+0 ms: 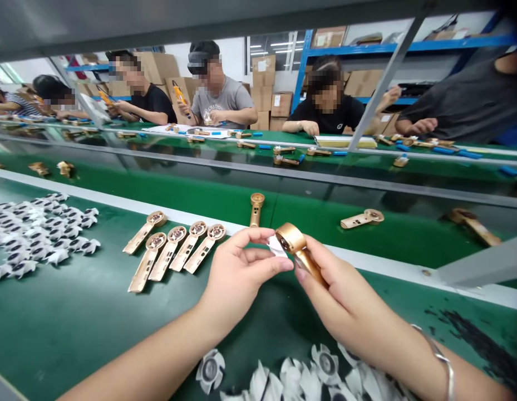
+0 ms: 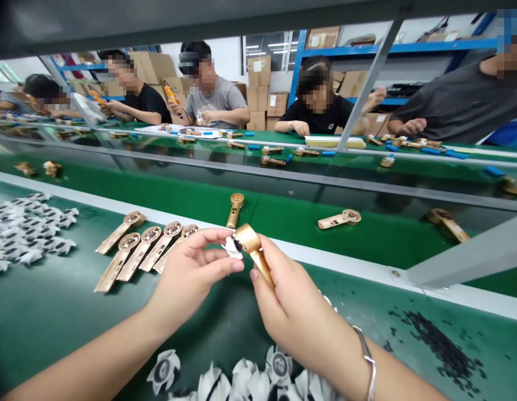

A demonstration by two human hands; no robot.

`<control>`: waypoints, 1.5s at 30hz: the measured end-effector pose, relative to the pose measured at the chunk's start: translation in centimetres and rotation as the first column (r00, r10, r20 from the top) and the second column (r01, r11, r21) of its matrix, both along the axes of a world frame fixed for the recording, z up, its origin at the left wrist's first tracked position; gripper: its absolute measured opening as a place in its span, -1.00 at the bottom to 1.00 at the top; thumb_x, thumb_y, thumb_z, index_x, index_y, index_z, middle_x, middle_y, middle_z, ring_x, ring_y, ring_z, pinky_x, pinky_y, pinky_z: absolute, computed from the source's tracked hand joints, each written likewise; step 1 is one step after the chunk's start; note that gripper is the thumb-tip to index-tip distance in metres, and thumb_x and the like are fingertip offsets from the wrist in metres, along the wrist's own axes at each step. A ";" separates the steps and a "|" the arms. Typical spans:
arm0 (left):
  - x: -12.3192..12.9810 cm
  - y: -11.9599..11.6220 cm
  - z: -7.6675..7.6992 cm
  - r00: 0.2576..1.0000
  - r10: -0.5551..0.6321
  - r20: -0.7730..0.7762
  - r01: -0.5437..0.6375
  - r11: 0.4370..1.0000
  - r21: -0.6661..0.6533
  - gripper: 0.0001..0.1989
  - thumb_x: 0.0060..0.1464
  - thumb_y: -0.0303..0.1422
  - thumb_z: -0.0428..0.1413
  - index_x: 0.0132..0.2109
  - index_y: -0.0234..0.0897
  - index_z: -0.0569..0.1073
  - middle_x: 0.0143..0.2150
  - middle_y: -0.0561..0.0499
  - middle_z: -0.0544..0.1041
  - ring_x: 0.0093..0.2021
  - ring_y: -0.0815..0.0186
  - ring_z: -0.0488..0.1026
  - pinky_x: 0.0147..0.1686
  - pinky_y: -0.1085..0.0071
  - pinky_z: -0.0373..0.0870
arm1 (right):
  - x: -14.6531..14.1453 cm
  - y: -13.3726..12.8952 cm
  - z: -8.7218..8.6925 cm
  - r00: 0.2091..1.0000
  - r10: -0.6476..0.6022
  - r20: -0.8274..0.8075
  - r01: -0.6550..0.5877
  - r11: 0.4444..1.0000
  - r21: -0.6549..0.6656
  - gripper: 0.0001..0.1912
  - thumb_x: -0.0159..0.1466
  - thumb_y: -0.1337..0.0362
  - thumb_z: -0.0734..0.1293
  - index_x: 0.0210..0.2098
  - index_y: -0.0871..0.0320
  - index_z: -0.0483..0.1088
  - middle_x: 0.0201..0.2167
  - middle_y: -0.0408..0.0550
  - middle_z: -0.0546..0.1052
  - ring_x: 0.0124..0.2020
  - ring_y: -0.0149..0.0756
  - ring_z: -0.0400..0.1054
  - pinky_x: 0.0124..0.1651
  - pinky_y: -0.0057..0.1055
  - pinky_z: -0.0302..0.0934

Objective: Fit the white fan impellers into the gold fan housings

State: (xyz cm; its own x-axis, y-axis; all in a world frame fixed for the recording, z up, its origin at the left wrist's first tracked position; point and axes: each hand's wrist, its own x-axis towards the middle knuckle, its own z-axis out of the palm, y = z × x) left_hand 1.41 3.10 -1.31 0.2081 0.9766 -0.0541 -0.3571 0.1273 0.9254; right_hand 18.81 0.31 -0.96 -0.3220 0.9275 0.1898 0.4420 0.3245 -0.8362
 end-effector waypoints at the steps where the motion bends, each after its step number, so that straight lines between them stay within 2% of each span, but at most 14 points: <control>1: 0.0 0.0 -0.1 1.000 0.010 -0.008 -0.010 1.000 0.002 -0.57 -0.20 -0.50 0.43 -0.14 -0.28 0.47 -0.33 0.04 0.65 -0.32 0.34 0.61 -0.20 0.44 0.54 | 0.1 0.1 0.0 1.000 0.006 0.003 -0.006 1.000 0.000 -0.68 0.42 0.31 0.17 0.14 -0.03 0.22 -0.01 -0.07 0.46 -0.15 -0.31 0.40 -0.10 -0.42 0.30; 11: -0.2 0.4 -0.7 0.999 -0.020 -0.048 0.021 1.000 0.017 -0.60 -0.20 -0.46 0.44 -0.20 -0.27 0.47 -0.33 0.00 0.66 -0.30 0.27 0.62 -0.17 0.34 0.56 | 0.3 0.1 -0.3 0.997 0.008 0.072 -0.007 1.000 -0.020 -0.65 0.42 0.31 0.16 0.18 -0.05 0.20 -0.03 -0.08 0.48 -0.20 -0.33 0.41 -0.16 -0.42 0.33; 15: 0.0 0.3 -0.6 1.000 -0.013 -0.004 0.013 1.000 -0.004 -0.60 -0.24 -0.48 0.45 -0.22 -0.30 0.49 -0.35 0.01 0.66 -0.33 0.31 0.62 -0.19 0.39 0.56 | 0.4 -0.1 -0.7 0.986 0.003 0.168 -0.009 0.999 0.032 -0.57 0.41 0.32 0.15 0.25 -0.03 0.13 0.00 -0.01 0.48 -0.18 -0.28 0.42 -0.18 -0.37 0.35; 20: -0.1 0.2 -0.3 0.999 -0.016 0.043 0.022 0.991 -0.136 -0.62 -0.21 -0.48 0.44 -0.19 -0.37 0.52 -0.35 0.00 0.64 -0.33 0.44 0.57 -0.21 0.56 0.50 | 0.9 -0.3 -1.0 0.936 -0.024 0.350 -0.028 0.989 0.143 -0.37 0.36 0.39 0.13 0.38 0.08 -0.07 0.10 0.15 0.44 -0.18 -0.16 0.46 -0.23 -0.25 0.39; 25: -0.6 -0.1 0.0 0.992 -0.092 0.089 0.113 0.959 -0.262 -0.67 -0.07 -0.40 0.39 -0.15 -0.38 0.52 -0.36 0.04 0.58 -0.37 0.52 0.53 -0.26 0.64 0.47 | 1.0 -0.4 -0.1 0.947 0.036 0.319 -0.102 0.976 0.193 -0.34 0.34 0.43 0.14 0.38 0.07 -0.09 0.00 0.09 0.46 -0.24 -0.24 0.42 -0.35 -0.37 0.32; 28: -0.8 -0.1 0.1 0.986 -0.135 0.098 0.151 0.970 -0.189 -0.61 -0.13 -0.30 0.42 -0.16 -0.33 0.54 -0.34 0.07 0.56 -0.44 0.54 0.49 -0.42 0.68 0.41 | 0.9 -0.8 0.7 0.970 0.102 0.221 -0.132 0.984 0.123 -0.45 0.35 0.42 0.15 0.29 0.02 0.04 -0.14 -0.04 0.46 -0.30 -0.31 0.35 -0.32 -0.40 0.28; 31: -0.9 0.0 0.0 0.973 -0.205 0.104 0.206 0.979 0.003 -0.44 -0.26 -0.21 0.46 -0.06 -0.23 0.55 -0.28 0.07 0.57 -0.45 0.46 0.50 -0.44 0.59 0.43 | 0.5 -1.4 1.6 0.977 0.197 0.087 -0.199 0.980 0.018 -0.66 0.37 0.41 0.14 0.10 0.00 0.19 -0.29 -0.16 0.42 -0.40 -0.38 0.24 -0.35 -0.45 0.24; 34: -0.8 -0.3 0.1 0.977 -0.193 0.091 0.180 0.976 0.126 -0.54 -0.27 -0.29 0.47 -0.15 -0.26 0.60 -0.31 0.06 0.57 -0.36 0.40 0.50 -0.32 0.54 0.46 | 0.0 -1.9 1.9 0.974 0.221 0.037 -0.221 0.975 -0.019 -0.72 0.38 0.41 0.13 0.03 0.00 0.21 -0.33 -0.19 0.40 -0.43 -0.39 0.19 -0.38 -0.46 0.19; 36: -0.7 -0.5 0.0 0.988 -0.138 0.069 0.126 0.980 0.152 -0.65 -0.24 -0.35 0.45 -0.23 -0.27 0.60 -0.36 0.08 0.56 -0.37 0.43 0.46 -0.36 0.58 0.43 | -0.4 -2.4 1.8 0.974 0.222 0.043 -0.221 0.975 -0.028 -0.72 0.38 0.40 0.14 0.05 0.01 0.20 -0.30 -0.17 0.41 -0.39 -0.37 0.22 -0.35 -0.45 0.21; 39: -0.5 -0.6 -0.1 0.994 -0.107 -0.001 0.106 0.980 0.170 -0.72 -0.18 -0.34 0.42 -0.28 -0.28 0.56 -0.41 0.10 0.52 -0.39 0.44 0.44 -0.38 0.57 0.41 | -1.1 -2.8 1.5 0.973 0.224 0.054 -0.222 0.974 -0.046 -0.69 0.38 0.37 0.14 0.10 0.03 0.18 -0.27 -0.14 0.43 -0.35 -0.34 0.28 -0.30 -0.42 0.25; 40: -0.5 -0.4 0.0 0.993 -0.105 -0.048 0.112 0.980 0.167 -0.70 -0.17 -0.33 0.42 -0.25 -0.28 0.54 -0.37 0.08 0.53 -0.36 0.42 0.46 -0.34 0.55 0.42 | -1.1 -2.7 1.4 0.975 0.215 0.051 -0.213 0.976 -0.043 -0.67 0.39 0.34 0.15 0.13 0.03 0.18 -0.23 -0.12 0.45 -0.31 -0.33 0.31 -0.25 -0.42 0.28; 42: -1.0 0.1 0.4 0.973 -0.093 -0.210 0.125 0.981 0.146 -0.53 -0.14 -0.29 0.40 -0.06 -0.22 0.48 -0.15 0.02 0.53 -0.26 0.37 0.50 -0.26 0.48 0.46 | -0.4 -1.9 1.3 0.988 0.149 0.050 -0.148 0.989 -0.027 -0.65 0.42 0.26 0.13 0.18 0.02 0.18 -0.12 -0.06 0.47 -0.19 -0.29 0.37 -0.14 -0.39 0.30; 44: -2.1 0.7 1.2 0.877 -0.102 -0.470 0.184 0.974 0.131 -0.35 -0.10 -0.20 0.37 0.13 -0.11 0.34 0.06 -0.03 0.44 -0.19 0.33 0.51 -0.28 0.44 0.45 | 1.6 -0.4 1.0 0.989 -0.016 0.147 0.019 1.000 -0.017 -0.63 0.45 0.16 0.10 0.21 0.02 0.19 -0.07 -0.01 0.50 -0.13 -0.22 0.42 -0.10 -0.35 0.31; 45: -2.7 0.8 1.8 0.779 -0.140 -0.611 0.267 0.956 0.121 -0.33 -0.09 -0.14 0.35 0.16 -0.07 0.31 0.10 -0.04 0.41 -0.18 0.31 0.50 -0.32 0.45 0.42 | 3.1 0.6 0.8 0.953 -0.140 0.268 0.149 0.989 -0.014 -0.61 0.45 0.13 0.08 0.22 0.04 0.20 -0.10 0.01 0.52 -0.17 -0.19 0.44 -0.15 -0.33 0.31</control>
